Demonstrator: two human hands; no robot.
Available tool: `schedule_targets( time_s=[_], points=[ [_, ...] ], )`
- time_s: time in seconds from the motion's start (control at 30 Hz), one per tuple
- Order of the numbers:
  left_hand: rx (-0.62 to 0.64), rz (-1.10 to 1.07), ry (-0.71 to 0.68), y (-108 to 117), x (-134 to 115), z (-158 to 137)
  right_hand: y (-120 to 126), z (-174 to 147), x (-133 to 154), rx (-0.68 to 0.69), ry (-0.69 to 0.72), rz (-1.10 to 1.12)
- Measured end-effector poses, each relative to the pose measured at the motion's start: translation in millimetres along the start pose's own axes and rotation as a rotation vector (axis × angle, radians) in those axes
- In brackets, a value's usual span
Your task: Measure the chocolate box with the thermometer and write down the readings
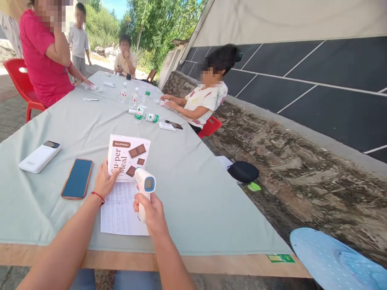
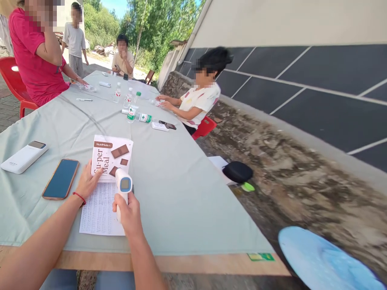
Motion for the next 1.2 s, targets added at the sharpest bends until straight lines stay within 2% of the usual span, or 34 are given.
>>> schedule_targets(
  time_s=[0.13, 0.4, 1.0, 1.2],
  points=[
    [0.047, 0.029, 0.031, 0.1, 0.8, 1.9, -20.0, 8.2, -12.4, -0.053, 0.015, 0.032],
    [0.111, 0.041, 0.061, 4.0, 1.8, 5.1, -31.4, 25.0, -39.9, -0.099, -0.035, 0.096],
    [0.116, -0.002, 0.047, 1.6, 0.2, 4.3, -34.7, 23.0, -38.1, -0.169, -0.092, 0.172],
    [0.101, 0.033, 0.013, -1.3, 0.1, 6.6, -32.2, 22.7, -36.8, -0.153, -0.054, 0.171]
  ],
)
Point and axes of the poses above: each hand's wrist, its own z-axis towards the middle knuckle, its own y-axis out of the back of the hand, x = y × z, the point moved 1 cm from there along z, towards the middle knuckle, and after that the axes turned 2 degrees about -z, right-handed, at the moved point
